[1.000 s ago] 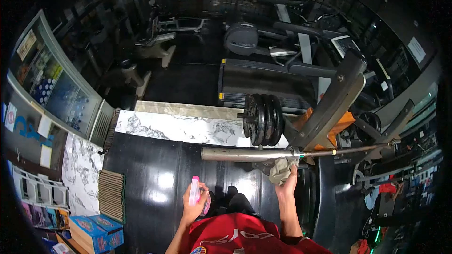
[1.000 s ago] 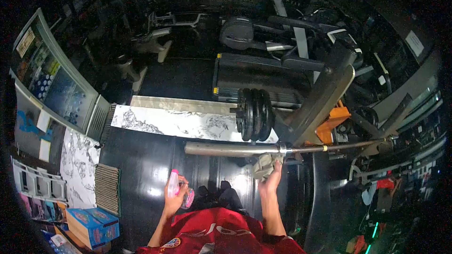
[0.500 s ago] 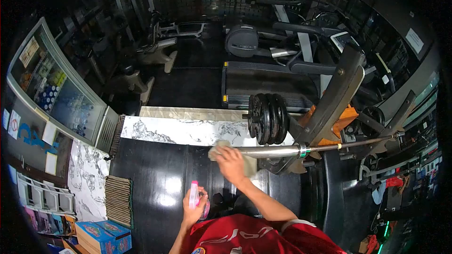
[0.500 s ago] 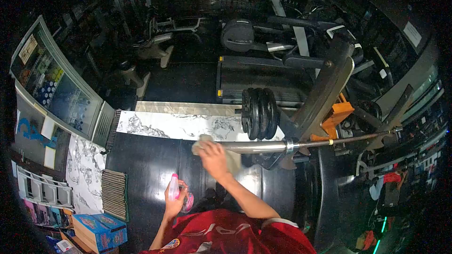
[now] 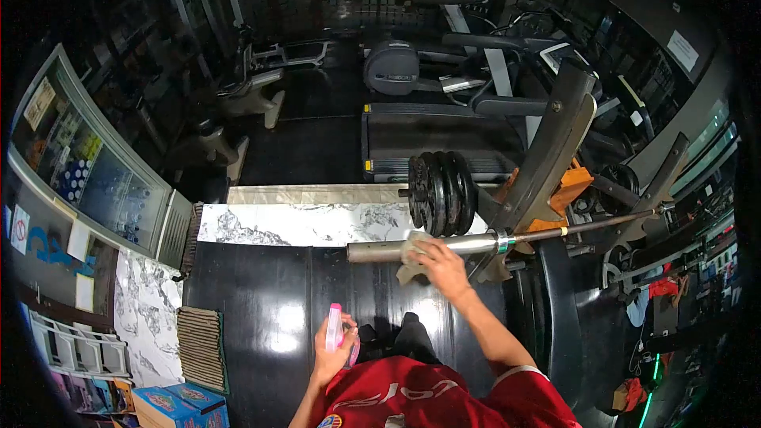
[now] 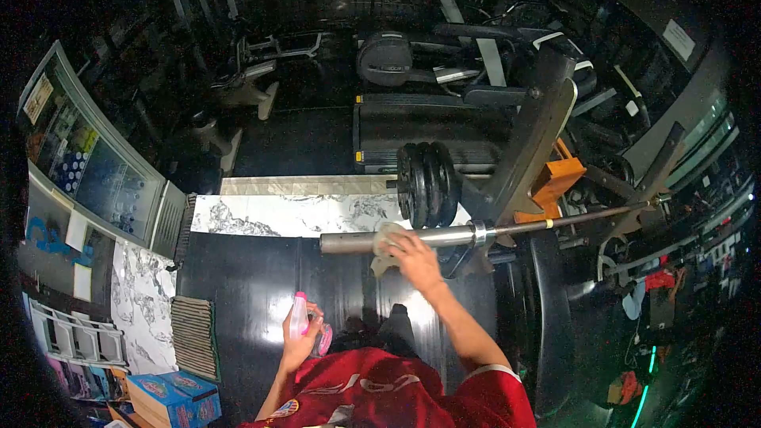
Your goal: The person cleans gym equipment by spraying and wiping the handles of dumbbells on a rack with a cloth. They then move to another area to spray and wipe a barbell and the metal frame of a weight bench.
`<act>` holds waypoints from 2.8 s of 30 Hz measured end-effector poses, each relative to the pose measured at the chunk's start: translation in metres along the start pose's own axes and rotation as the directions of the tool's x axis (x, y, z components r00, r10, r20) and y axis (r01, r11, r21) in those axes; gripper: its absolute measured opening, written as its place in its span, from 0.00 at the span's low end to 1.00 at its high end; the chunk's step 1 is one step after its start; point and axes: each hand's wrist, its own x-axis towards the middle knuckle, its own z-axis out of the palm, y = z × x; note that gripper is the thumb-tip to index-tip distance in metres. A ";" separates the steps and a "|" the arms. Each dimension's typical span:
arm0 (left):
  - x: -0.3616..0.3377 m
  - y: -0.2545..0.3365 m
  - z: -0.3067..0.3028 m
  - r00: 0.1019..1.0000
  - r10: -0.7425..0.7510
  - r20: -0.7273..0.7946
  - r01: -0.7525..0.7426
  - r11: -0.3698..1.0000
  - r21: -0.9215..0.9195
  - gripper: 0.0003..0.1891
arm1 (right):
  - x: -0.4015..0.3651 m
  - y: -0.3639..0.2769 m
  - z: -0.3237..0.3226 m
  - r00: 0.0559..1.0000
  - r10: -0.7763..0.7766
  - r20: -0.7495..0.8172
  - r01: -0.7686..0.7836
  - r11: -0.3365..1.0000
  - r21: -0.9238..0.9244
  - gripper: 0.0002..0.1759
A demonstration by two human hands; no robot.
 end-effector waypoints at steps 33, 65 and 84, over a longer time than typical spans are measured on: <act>0.078 0.015 0.102 0.832 0.184 0.523 -0.136 0.982 -0.128 0.23 | -0.086 0.008 -0.048 0.560 0.670 0.487 0.529 -0.741 0.413 0.29; 0.212 0.065 0.210 0.567 0.356 0.743 -0.100 0.925 -0.367 0.20 | -0.041 0.048 -0.108 0.449 0.851 0.273 0.564 -0.506 0.652 0.25; 0.216 0.116 0.236 0.545 0.256 0.798 -0.363 0.931 -0.051 0.08 | -0.051 0.022 -0.112 0.094 0.990 0.101 0.807 -0.135 0.574 0.19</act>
